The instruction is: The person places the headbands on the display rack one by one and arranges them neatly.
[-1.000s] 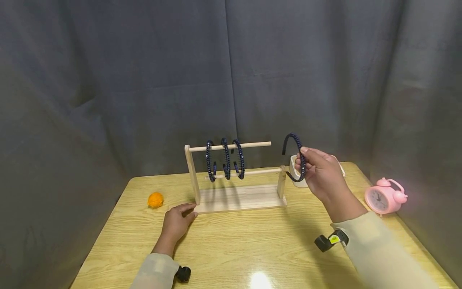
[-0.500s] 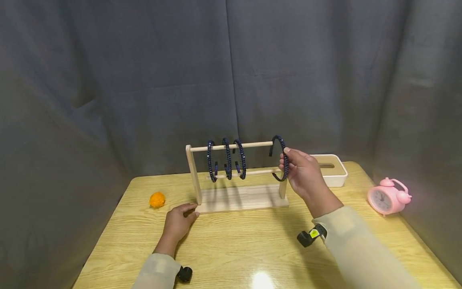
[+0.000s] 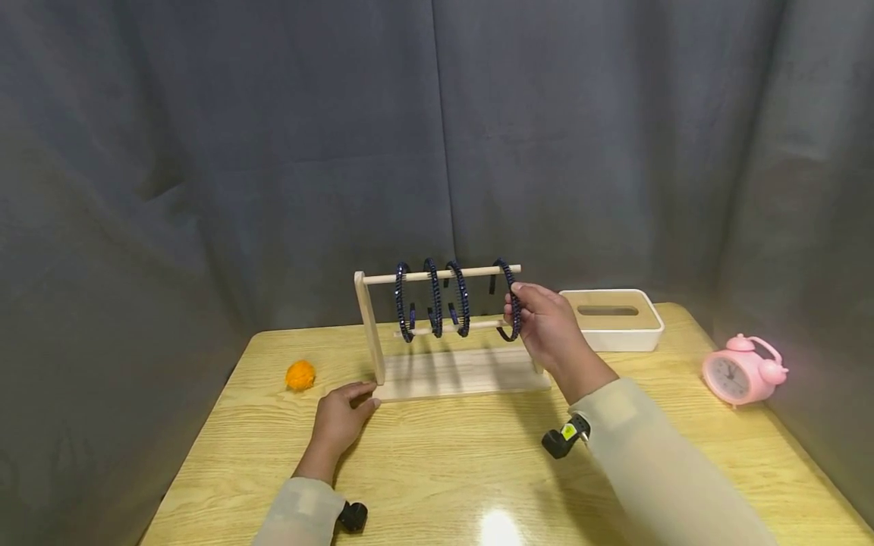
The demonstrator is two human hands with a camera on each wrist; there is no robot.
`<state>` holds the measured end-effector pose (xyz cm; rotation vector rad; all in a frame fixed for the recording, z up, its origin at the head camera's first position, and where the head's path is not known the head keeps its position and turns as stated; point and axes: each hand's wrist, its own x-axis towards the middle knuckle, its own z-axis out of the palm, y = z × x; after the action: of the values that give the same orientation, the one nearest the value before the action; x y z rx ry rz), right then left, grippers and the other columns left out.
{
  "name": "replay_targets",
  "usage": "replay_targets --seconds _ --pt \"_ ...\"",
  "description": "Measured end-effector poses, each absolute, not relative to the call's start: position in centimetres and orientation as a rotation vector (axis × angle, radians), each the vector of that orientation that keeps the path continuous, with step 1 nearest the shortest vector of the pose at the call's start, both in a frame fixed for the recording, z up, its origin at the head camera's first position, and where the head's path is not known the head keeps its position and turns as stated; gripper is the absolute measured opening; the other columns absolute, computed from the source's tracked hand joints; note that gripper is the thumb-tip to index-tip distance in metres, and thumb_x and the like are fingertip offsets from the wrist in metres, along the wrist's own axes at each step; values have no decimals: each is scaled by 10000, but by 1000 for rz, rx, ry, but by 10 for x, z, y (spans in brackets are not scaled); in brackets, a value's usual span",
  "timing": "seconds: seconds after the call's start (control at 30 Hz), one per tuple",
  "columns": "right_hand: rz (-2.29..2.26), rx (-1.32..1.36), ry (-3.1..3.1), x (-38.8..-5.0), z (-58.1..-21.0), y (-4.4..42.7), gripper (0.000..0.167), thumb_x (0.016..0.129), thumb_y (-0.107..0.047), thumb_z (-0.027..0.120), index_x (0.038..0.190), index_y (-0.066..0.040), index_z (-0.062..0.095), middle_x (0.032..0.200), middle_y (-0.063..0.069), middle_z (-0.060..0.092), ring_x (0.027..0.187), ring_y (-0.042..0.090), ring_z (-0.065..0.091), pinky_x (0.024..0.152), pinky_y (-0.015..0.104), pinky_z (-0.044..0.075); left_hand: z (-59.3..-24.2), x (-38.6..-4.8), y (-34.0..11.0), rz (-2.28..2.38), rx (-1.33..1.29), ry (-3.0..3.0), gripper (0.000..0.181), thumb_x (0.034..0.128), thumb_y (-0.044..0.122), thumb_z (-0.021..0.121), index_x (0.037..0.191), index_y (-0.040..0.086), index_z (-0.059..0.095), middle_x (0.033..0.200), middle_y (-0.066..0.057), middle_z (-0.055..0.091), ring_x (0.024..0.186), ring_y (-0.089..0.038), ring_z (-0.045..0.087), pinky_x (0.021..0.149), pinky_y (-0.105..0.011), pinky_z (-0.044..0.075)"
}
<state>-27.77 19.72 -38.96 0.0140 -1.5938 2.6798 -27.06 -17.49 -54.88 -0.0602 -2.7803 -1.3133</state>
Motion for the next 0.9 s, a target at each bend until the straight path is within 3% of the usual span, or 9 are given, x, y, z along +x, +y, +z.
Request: replay_targets --seconds 0.47,0.9 --pt "2604 147 -1744 -283 -397 189 124 1146 -109 552 1080 -77 652 953 -8 692 833 94 674 769 188 591 -550 -271 -175 -1322 -57 -2773 360 1022 201 798 1381 181 786 1507 -151 681 1444 -415 600 1186 -601 517" --pt "2541 175 -1955 -287 -397 188 123 1156 -133 554 1201 -54 638 1157 55 675 1029 140 673 947 235 597 -553 -273 -175 -1328 -36 -2772 344 1021 196 798 1365 197 797 1501 -141 686 1447 -415 597 1189 -609 511"
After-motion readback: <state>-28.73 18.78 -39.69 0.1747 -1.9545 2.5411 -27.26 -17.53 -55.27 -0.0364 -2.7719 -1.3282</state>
